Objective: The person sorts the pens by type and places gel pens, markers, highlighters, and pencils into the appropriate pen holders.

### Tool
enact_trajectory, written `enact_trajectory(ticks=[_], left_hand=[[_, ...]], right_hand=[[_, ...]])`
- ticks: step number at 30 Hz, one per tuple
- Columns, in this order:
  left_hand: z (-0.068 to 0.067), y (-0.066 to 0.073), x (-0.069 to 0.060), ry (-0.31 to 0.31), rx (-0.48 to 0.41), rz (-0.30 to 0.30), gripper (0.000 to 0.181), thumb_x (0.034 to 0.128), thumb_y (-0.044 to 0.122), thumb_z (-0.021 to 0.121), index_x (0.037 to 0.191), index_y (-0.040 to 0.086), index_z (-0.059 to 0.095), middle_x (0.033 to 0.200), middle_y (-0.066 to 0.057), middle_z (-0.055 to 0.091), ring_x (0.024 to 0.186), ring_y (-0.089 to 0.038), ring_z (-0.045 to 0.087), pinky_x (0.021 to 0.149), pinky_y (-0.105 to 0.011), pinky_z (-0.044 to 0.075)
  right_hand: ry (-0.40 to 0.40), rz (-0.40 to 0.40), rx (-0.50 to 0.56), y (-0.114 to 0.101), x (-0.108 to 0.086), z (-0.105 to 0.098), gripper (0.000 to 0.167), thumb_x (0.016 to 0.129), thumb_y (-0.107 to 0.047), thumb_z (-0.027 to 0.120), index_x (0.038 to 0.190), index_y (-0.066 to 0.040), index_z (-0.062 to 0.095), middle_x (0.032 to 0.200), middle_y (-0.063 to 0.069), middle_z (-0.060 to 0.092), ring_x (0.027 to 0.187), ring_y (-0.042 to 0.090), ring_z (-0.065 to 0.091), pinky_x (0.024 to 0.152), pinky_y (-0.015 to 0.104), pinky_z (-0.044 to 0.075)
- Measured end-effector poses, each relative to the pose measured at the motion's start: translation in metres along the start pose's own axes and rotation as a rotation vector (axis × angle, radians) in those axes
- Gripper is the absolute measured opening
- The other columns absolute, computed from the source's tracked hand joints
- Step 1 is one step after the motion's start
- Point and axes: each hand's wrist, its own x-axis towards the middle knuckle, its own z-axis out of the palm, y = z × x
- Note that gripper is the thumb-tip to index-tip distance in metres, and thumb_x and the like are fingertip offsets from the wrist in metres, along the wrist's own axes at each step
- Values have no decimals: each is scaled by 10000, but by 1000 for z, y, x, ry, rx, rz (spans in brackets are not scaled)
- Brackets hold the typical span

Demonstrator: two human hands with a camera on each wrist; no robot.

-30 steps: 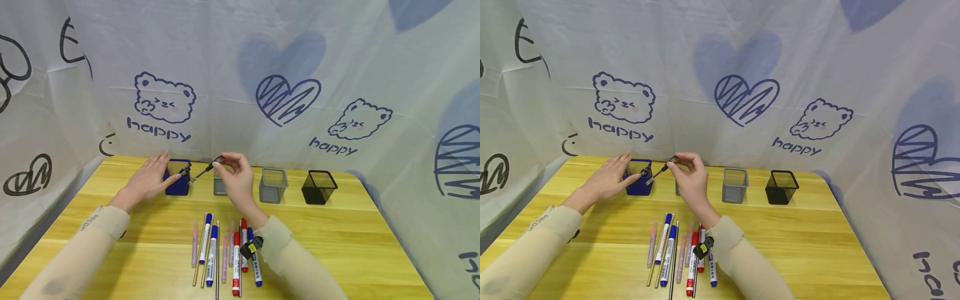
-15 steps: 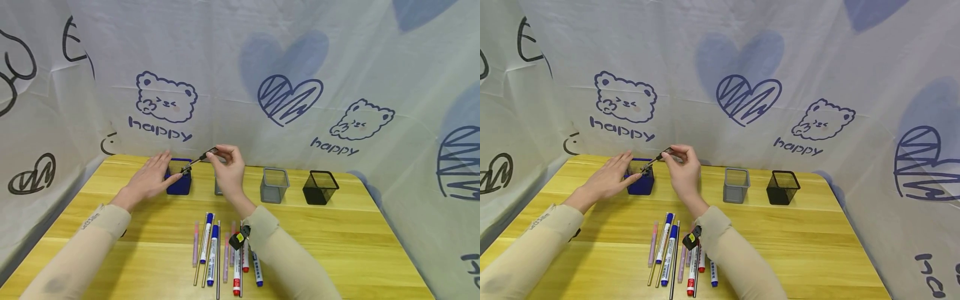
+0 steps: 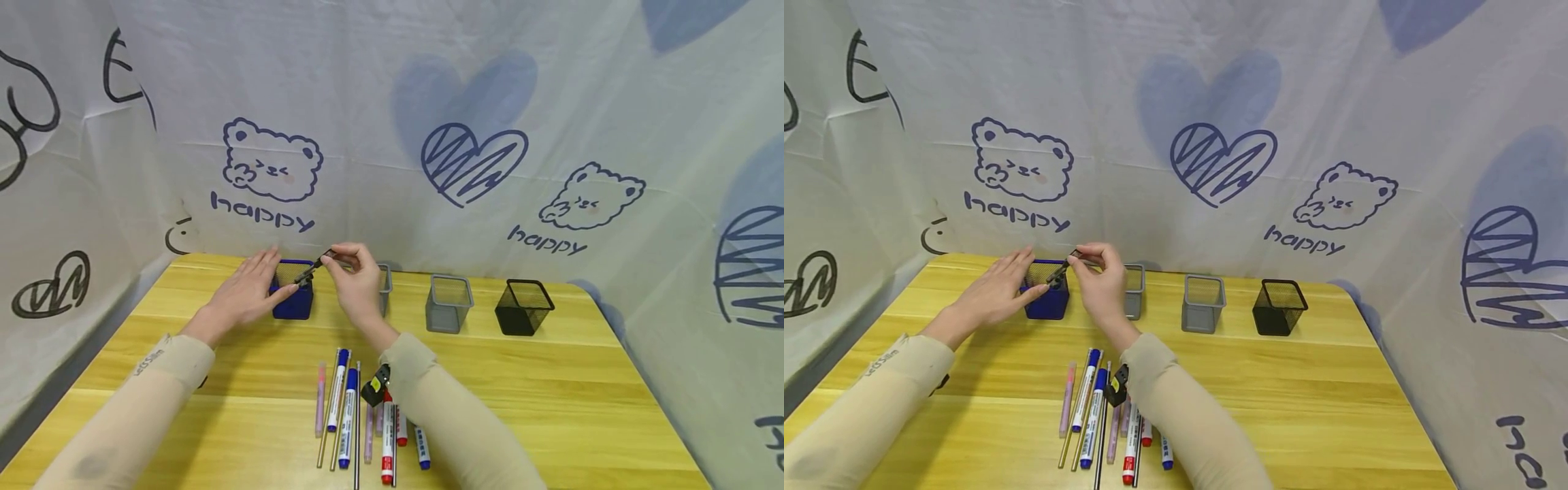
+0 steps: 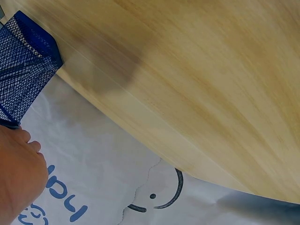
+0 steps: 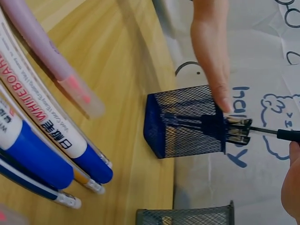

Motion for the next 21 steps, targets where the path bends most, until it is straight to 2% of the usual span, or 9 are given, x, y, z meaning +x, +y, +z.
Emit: enact_trajectory(ticks=[6,10,15,21], left_hand=[[0,0,0,1,6,1,927,1074,636,349,1634,-70,132,1719,-254,63,1575,-461,85,1284,-584,64],[-1,0,0,0,6,-1,928,1073,639,347,1635,-67,129,1719,-252,60,1576,-460,80,1284,-583,64],[-1,1,-1,0,10,-2,928,1073,641,343,1636,-65,128,1719,-253,65,1576,-459,81,1283,-588,75],[-1,1,-1,-1,12,0,924,1075,635,348,1634,-69,133,1718,-256,65,1575,-463,86,1282,-591,79]], right_hand=[[-35,38,-69,9,-3,4,167,920,26,763,1078,43,710,1101,173,708,1006,239,731,838,257,619],[-68,71,-106,12,-5,4,160,929,-5,766,1085,21,740,1101,148,732,1035,232,739,865,278,621],[-122,109,-168,17,-9,3,157,946,-45,762,1101,-31,776,1096,82,751,1011,157,735,878,251,608],[-194,93,-260,20,-11,3,182,968,-87,749,1137,-25,776,1133,75,746,1031,158,725,916,239,589]])
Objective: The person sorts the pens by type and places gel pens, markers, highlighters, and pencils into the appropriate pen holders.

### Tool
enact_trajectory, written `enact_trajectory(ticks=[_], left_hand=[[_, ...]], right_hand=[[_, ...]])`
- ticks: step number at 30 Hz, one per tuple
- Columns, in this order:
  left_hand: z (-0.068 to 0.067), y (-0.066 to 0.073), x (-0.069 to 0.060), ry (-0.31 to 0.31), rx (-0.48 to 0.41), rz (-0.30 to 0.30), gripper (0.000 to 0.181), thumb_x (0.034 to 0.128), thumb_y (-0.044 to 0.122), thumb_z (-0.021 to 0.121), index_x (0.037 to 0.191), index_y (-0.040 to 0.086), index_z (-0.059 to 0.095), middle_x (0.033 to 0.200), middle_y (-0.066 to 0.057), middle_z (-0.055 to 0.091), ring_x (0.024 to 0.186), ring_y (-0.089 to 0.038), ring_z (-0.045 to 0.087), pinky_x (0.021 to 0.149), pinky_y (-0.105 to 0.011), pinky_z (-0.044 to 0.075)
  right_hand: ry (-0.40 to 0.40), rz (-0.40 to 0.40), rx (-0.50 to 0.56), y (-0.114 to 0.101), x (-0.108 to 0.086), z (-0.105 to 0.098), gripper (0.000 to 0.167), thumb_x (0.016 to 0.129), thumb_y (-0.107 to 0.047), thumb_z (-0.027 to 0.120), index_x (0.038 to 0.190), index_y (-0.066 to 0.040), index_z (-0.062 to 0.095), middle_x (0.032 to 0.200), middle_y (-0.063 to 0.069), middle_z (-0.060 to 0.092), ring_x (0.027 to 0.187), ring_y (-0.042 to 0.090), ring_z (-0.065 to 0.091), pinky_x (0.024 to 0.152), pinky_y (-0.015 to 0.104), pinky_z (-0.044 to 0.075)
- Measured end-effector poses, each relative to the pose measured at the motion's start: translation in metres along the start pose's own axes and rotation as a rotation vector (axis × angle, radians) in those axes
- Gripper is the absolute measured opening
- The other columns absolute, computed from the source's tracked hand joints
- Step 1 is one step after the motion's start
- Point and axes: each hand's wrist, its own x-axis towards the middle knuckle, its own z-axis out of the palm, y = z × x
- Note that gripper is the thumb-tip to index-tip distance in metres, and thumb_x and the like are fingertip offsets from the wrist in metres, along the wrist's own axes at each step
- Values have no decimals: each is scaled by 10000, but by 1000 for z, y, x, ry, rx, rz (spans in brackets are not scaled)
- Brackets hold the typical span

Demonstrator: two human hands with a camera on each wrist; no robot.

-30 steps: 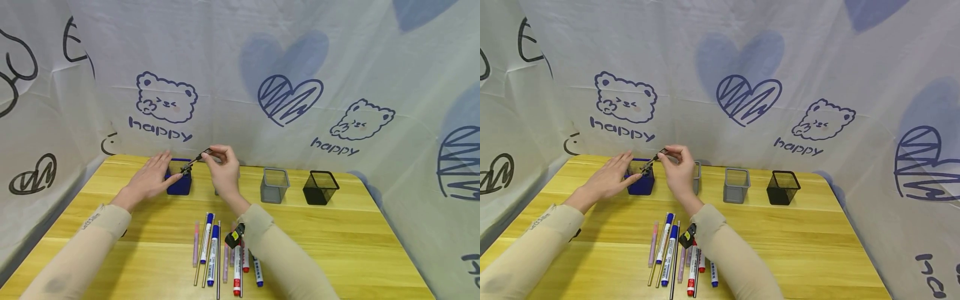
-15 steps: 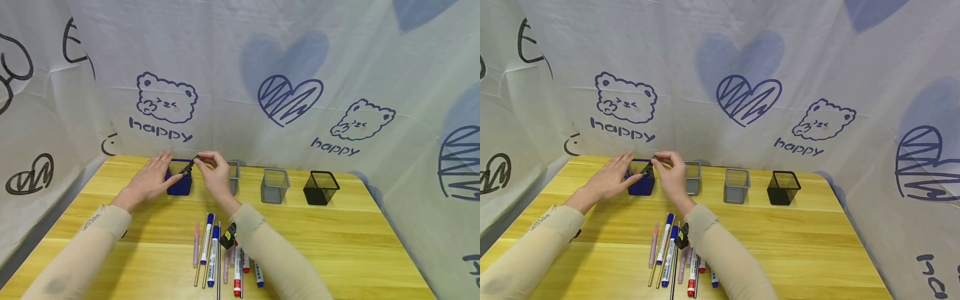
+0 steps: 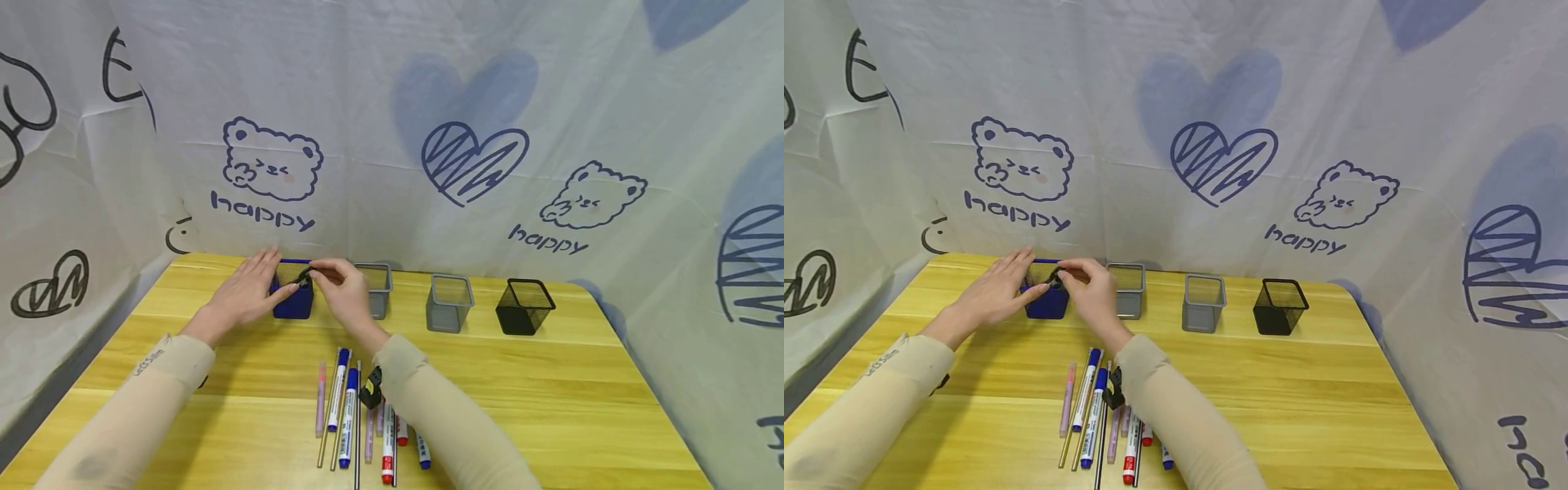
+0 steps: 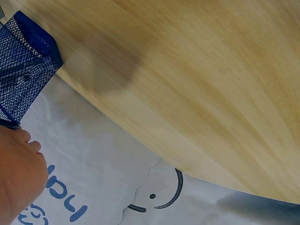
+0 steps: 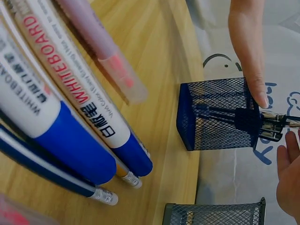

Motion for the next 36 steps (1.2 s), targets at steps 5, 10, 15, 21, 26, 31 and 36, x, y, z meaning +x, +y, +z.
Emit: enact_trajectory(ticks=[5,10,15,21,26,31,36], left_hand=[[-1,1,1,1,0,5,920,1077,625,356,1631,-76,135,1716,-261,68,1576,-461,82,1283,-589,70],[-3,2,3,0,5,8,920,1078,625,351,1632,-75,128,1716,-262,65,1578,-456,77,1284,-585,67],[-5,4,4,-4,10,7,920,1079,624,351,1633,-73,121,1716,-263,59,1578,-456,73,1284,-584,61],[-7,5,4,-5,6,15,913,1079,619,357,1633,-72,134,1716,-262,65,1576,-459,80,1284,-584,59],[-5,3,4,0,1,16,912,1073,618,385,1631,-67,162,1715,-260,85,1571,-468,98,1282,-592,75],[-1,1,2,12,-35,10,918,1063,625,409,1633,-57,179,1715,-256,96,1567,-477,105,1277,-606,73],[-1,-1,0,25,-60,-4,936,1062,636,399,1635,-62,153,1717,-255,79,1566,-484,95,1275,-613,62]], right_hand=[[-95,0,-162,3,-1,-2,265,991,-110,725,1247,-46,749,1247,64,701,1147,198,676,993,250,556],[-168,-27,-282,5,-2,-4,320,998,-121,712,1316,-87,720,1342,72,658,1210,220,637,1018,328,562],[-222,-50,-337,3,-2,-6,339,990,-118,710,1329,-104,714,1396,80,615,1284,234,593,1023,359,563],[-272,-65,-414,-2,-2,-10,398,981,-117,716,1377,-109,683,1431,70,591,1318,234,568,1018,302,551],[-312,-76,-437,-5,-7,-16,444,990,-131,710,1429,-120,642,1464,56,571,1328,233,560,1030,299,540],[-284,-90,-388,-9,-16,-26,451,989,-120,706,1434,-111,636,1463,42,578,1326,203,564,1033,307,540],[-246,-117,-295,-17,-21,-38,480,979,-101,707,1450,-92,613,1463,52,575,1335,222,560,1064,407,538]])
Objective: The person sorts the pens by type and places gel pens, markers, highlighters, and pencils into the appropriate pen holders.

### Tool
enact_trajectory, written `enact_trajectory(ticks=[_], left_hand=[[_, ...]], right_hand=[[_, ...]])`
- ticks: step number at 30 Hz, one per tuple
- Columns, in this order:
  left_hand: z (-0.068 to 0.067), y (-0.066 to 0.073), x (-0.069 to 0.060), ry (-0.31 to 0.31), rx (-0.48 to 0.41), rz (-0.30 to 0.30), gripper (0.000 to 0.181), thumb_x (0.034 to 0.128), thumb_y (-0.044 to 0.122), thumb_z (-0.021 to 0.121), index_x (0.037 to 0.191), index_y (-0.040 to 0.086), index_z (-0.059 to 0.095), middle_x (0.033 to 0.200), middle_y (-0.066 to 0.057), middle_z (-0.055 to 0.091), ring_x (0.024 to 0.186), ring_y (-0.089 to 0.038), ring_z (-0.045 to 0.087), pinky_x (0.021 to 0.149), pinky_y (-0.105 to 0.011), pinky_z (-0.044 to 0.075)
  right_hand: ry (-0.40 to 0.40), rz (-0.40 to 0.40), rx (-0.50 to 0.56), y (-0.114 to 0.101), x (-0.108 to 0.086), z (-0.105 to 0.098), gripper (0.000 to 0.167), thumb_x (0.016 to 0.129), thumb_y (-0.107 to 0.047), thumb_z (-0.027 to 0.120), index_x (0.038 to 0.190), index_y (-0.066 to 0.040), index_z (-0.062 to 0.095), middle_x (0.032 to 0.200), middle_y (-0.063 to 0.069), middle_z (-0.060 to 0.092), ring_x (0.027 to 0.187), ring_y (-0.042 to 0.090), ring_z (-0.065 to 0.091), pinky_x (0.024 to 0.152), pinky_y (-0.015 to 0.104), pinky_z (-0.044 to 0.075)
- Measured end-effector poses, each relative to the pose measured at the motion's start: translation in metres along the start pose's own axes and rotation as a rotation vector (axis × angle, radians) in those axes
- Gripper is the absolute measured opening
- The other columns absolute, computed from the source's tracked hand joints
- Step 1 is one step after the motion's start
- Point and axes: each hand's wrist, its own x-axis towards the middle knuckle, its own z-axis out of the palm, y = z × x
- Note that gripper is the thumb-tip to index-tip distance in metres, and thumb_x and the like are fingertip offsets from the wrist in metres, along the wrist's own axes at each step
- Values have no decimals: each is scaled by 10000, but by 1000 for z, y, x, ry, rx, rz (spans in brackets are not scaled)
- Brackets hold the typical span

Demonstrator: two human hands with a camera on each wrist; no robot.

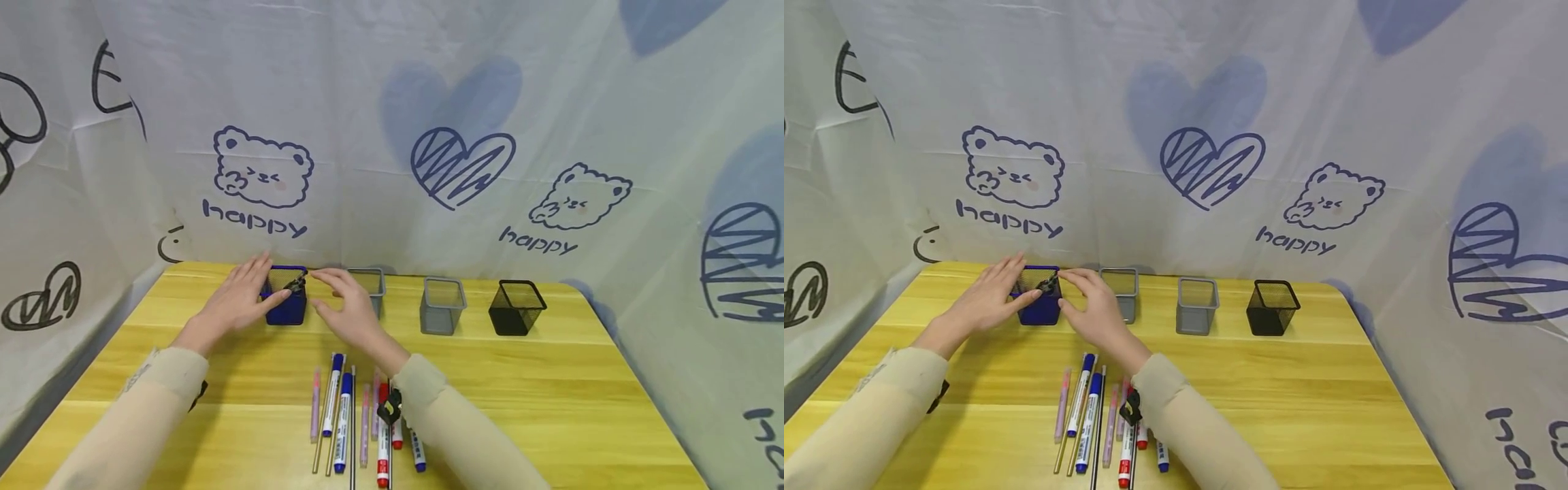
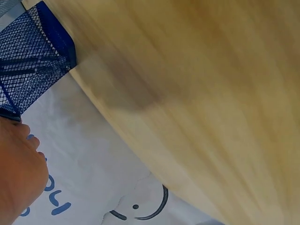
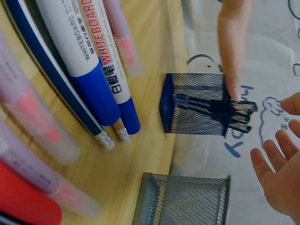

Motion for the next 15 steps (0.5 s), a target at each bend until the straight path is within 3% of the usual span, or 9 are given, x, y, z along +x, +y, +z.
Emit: enact_trajectory(ticks=[7,15], left_hand=[[3,-2,-5,61,-14,12,935,1057,630,425,1647,-33,133,1720,-239,101,1574,-461,96,1269,-628,81],[-3,8,-14,120,-27,30,916,1060,613,439,1670,37,73,1736,-190,59,1583,-441,73,1274,-619,46]], right_hand=[[52,-24,32,-4,-15,-19,492,981,-100,707,1462,-119,604,1473,41,573,1254,238,590,1032,443,553],[110,-61,89,0,-37,-38,497,993,-71,696,1476,-78,582,1497,95,550,1340,307,555,1063,479,532]])
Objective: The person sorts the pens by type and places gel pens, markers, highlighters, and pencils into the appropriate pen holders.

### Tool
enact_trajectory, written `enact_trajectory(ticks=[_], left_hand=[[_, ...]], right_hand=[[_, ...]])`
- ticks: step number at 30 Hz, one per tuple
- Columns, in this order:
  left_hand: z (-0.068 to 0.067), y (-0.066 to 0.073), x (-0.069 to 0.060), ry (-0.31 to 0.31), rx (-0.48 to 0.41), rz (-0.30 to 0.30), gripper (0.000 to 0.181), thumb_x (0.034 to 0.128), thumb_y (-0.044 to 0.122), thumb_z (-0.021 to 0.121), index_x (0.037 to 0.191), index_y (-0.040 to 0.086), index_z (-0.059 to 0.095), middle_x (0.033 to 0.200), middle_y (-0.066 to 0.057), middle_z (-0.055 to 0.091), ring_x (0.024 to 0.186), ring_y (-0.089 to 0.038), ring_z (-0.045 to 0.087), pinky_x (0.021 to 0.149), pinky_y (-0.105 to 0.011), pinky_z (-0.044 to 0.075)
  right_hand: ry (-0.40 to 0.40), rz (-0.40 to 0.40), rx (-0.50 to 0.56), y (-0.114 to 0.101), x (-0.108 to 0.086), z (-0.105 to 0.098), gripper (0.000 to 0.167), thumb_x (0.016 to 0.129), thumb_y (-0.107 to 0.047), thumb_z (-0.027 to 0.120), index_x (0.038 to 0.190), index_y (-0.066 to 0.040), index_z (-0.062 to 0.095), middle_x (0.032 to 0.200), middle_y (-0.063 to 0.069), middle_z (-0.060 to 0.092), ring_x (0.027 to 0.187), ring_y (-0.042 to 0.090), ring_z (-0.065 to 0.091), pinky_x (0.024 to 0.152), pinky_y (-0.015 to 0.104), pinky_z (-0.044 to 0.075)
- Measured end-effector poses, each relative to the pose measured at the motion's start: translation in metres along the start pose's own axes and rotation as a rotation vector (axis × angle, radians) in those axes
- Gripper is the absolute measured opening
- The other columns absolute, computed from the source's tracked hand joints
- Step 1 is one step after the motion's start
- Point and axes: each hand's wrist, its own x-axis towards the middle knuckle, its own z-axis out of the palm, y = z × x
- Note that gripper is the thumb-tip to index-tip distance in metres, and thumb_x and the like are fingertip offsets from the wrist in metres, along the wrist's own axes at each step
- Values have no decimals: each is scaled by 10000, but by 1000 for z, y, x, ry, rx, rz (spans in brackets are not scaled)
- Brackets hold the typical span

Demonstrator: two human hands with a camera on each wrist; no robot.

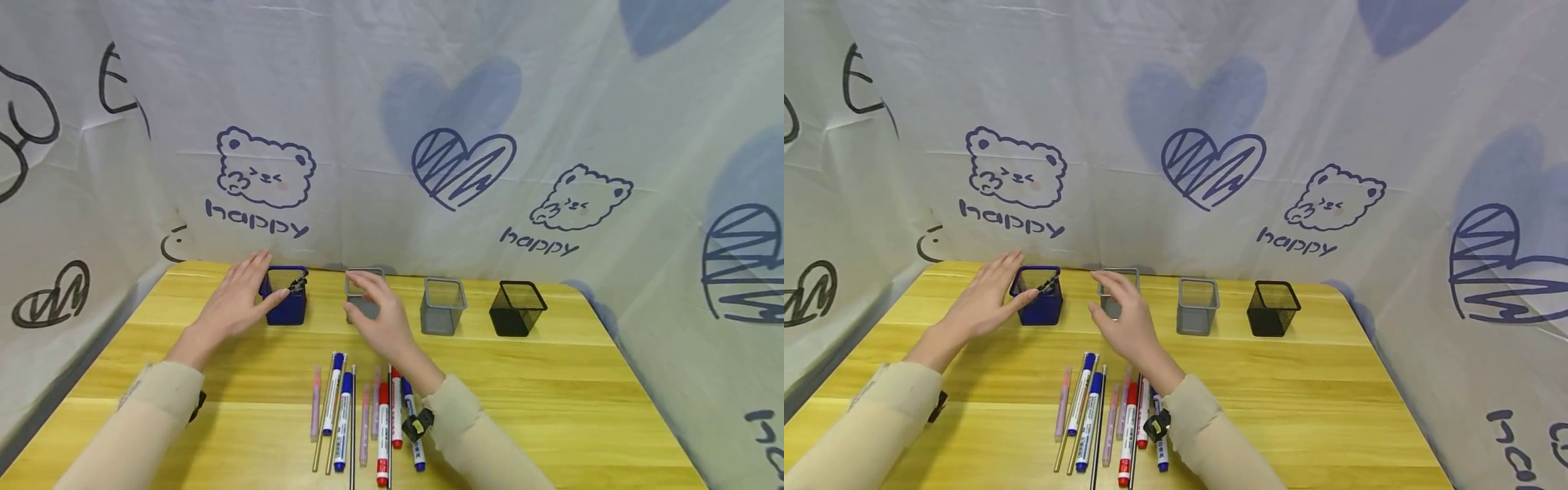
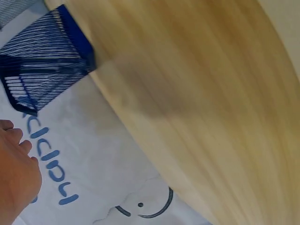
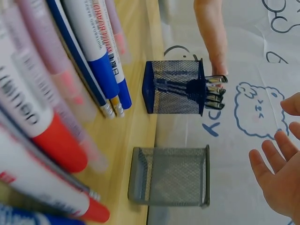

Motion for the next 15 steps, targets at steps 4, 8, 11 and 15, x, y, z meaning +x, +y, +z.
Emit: enact_trajectory(ticks=[4,8,11,15], left_hand=[[-3,14,-3,33,12,20,909,1047,627,460,1676,67,118,1744,-145,46,1587,-429,71,1275,-617,44],[-3,29,-5,75,28,44,879,1039,617,491,1673,89,188,1746,-129,81,1585,-428,90,1277,-613,51],[-1,39,-6,108,32,56,862,1037,603,510,1672,104,211,1746,-122,102,1582,-424,114,1280,-606,61],[2,51,-6,138,32,80,857,1036,594,517,1672,106,214,1747,-112,100,1581,-415,136,1282,-600,71]], right_hand=[[28,6,-19,2,-10,-10,510,981,-72,704,1477,-96,587,1500,96,554,1345,292,557,1068,465,531],[46,29,-23,5,-20,-19,521,965,-54,713,1470,-80,589,1502,85,554,1353,276,550,1072,462,529],[50,43,-19,8,-27,-24,530,962,-38,712,1473,-49,575,1500,118,551,1340,334,554,1068,486,529],[56,84,-24,14,-38,-33,544,962,-39,716,1485,-65,566,1504,146,540,1323,362,554,1070,506,524]])
